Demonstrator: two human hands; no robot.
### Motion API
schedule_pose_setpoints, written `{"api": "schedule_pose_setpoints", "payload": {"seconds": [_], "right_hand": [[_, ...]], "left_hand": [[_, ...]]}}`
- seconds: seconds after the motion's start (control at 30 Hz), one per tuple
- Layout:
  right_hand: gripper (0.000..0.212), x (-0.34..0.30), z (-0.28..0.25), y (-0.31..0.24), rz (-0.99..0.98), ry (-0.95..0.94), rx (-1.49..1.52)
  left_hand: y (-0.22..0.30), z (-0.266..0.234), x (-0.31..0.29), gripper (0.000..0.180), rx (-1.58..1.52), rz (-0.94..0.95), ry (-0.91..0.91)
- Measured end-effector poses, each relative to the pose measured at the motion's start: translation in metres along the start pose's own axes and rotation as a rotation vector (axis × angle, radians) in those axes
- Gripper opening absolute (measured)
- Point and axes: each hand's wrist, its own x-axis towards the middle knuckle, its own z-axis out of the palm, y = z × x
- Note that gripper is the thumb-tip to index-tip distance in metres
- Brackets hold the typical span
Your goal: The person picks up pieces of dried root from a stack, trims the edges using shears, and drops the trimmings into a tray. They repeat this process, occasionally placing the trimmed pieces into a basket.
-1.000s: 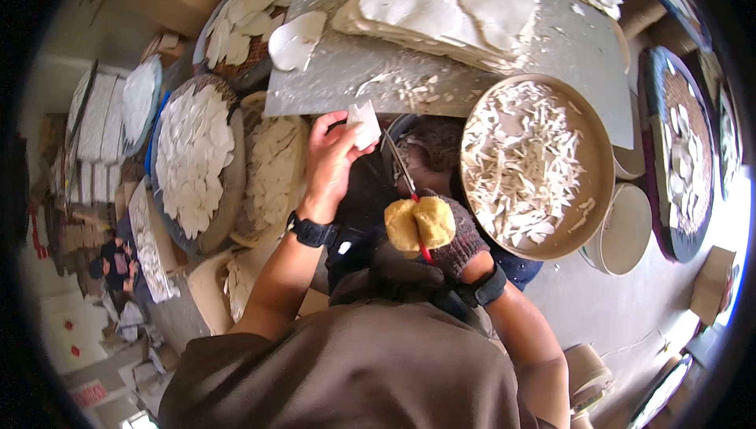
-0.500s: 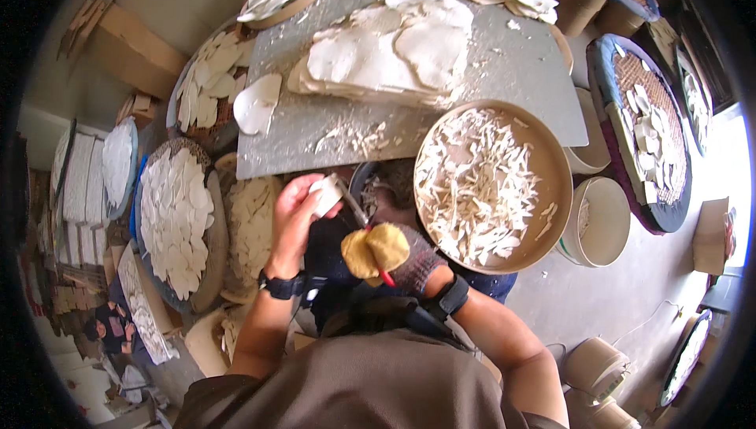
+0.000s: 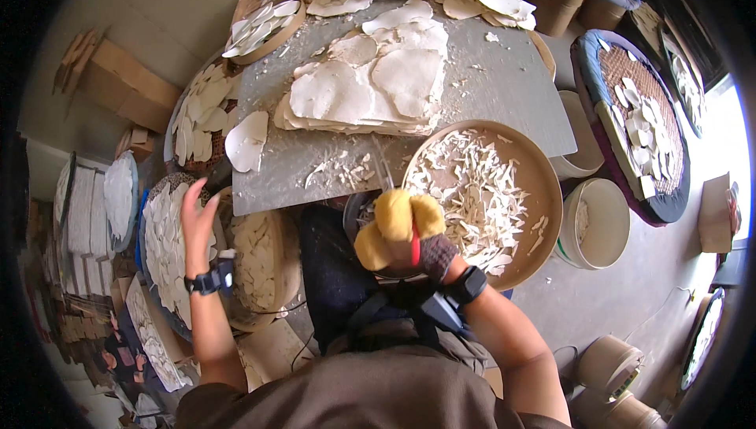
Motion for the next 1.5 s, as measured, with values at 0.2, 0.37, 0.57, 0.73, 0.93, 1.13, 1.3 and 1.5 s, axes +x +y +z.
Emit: {"api": "schedule_pose_setpoints", "payload": {"seconds": [0.2,0.37,0.57,0.73,0.93,1.13,1.3,1.5], "right_hand": [[0.024,0.02,-0.013,-0.017,-0.084,0.082,-0.096],[0.038,0.015,-0.017,-0.035,-0.097,-0.02,-0.194],[0.032,0.011,-0.02,-0.021,-0.163,0.043,-0.355],[0.033,0.009,-0.023,-0.042,0.307,0.032,0.41],[0.058,0.02,-0.007,-0.041,0.133,-0.003,-0.191],[0.012,0.069,-0.033,-0.008,0.067,0.05,0.255],[0.014,0.073,-0.037,0.007,0.387,0.142,0.844],[0.018,0.096,-0.059,0.029,-0.017,0.119,-0.05]], "left_hand": [[0.097,0.118,0.043,0.031,-0.186,0.311,-0.321],[0.131,0.211,0.09,0.039,-0.232,0.424,-0.427],[0.12,0.255,0.11,0.064,0.005,0.584,-0.427],[0.115,0.255,0.111,0.071,-0.058,0.564,-0.533],[0.11,0.253,0.105,0.059,-0.005,0.712,-0.392],[0.113,0.254,0.102,0.054,-0.079,0.737,-0.372],[0.111,0.251,0.097,0.059,-0.051,0.705,-0.358],[0.115,0.252,0.095,0.06,-0.082,0.676,-0.399]]}}
